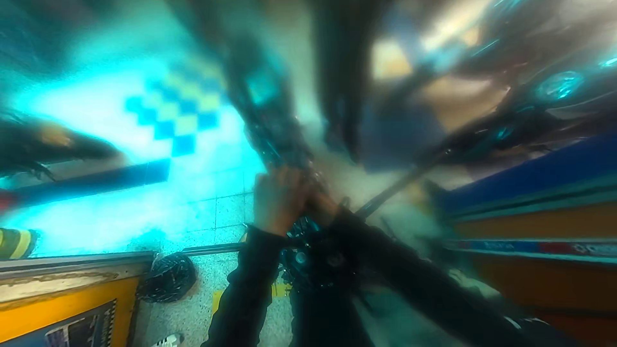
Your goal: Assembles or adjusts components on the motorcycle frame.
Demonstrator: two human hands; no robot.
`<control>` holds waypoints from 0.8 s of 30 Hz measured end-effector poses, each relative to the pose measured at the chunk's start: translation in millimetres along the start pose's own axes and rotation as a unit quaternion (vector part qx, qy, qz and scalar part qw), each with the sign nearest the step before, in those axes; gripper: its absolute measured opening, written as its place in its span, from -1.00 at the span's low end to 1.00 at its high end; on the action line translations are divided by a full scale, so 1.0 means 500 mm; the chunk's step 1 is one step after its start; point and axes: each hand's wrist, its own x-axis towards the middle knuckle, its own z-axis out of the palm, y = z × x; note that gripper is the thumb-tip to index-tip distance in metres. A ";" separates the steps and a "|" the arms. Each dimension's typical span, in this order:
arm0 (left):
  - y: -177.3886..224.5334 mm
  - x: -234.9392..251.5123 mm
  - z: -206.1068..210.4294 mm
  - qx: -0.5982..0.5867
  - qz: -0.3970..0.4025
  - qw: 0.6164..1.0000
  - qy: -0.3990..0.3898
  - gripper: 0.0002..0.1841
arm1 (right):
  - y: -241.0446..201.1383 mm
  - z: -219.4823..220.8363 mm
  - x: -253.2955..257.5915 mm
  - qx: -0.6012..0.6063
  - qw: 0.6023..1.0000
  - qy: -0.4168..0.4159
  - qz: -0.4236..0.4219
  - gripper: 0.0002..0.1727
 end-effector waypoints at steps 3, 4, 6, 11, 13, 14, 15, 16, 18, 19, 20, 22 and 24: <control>0.031 -0.004 -0.005 0.051 -0.059 0.997 -0.024 -0.44 | -0.003 -0.004 0.002 0.024 1.000 -0.015 0.007 -0.81; 0.040 -0.010 -0.001 0.065 -0.070 0.995 -0.008 -0.40 | -0.009 -0.006 0.001 0.026 0.999 -0.022 0.014 -0.82; 0.044 -0.023 0.019 0.043 -0.069 0.995 0.063 -0.55 | -0.015 -0.007 -0.003 0.027 0.999 -0.030 0.032 -0.85; 0.014 -0.018 0.057 -0.101 -0.044 0.978 0.175 -0.67 | 0.005 -0.002 -0.010 0.047 0.999 -0.012 -0.022 -0.82; 0.010 -0.011 0.068 -0.115 -0.047 0.972 0.200 -0.71 | 0.007 -0.002 -0.006 0.051 0.998 -0.016 -0.023 -0.80; 0.006 -0.008 0.074 -0.125 -0.044 0.969 0.210 -0.72 | 0.009 0.000 -0.005 0.048 0.998 -0.017 -0.021 -0.79; 0.001 -0.005 0.078 -0.142 -0.037 0.965 0.217 -0.74 | 0.011 0.003 -0.004 0.043 0.999 -0.015 -0.022 -0.79; -0.005 -0.003 0.083 -0.158 -0.024 0.962 0.220 -0.75 | 0.017 0.007 -0.004 0.036 0.999 -0.009 -0.027 -0.78; -0.018 -0.001 0.088 -0.201 0.007 0.956 0.215 -0.75 | 0.025 0.015 -0.008 0.023 0.999 0.001 -0.040 -0.76; -0.027 0.003 0.090 -0.220 0.021 0.953 0.208 -0.74 | 0.023 0.016 -0.007 0.016 0.999 0.005 -0.043 -0.75; -0.035 0.005 0.093 -0.240 0.034 0.950 0.198 -0.72 | 0.019 0.017 -0.009 0.011 0.999 0.011 -0.039 -0.75; -0.050 0.011 0.102 -0.284 0.059 0.940 0.181 -0.70 | 0.016 0.019 -0.012 0.001 0.999 0.022 -0.040 -0.75; -0.062 0.012 0.109 -0.325 0.084 0.928 0.163 -0.67 | 0.013 0.019 -0.017 -0.016 0.999 0.019 -0.046 -0.75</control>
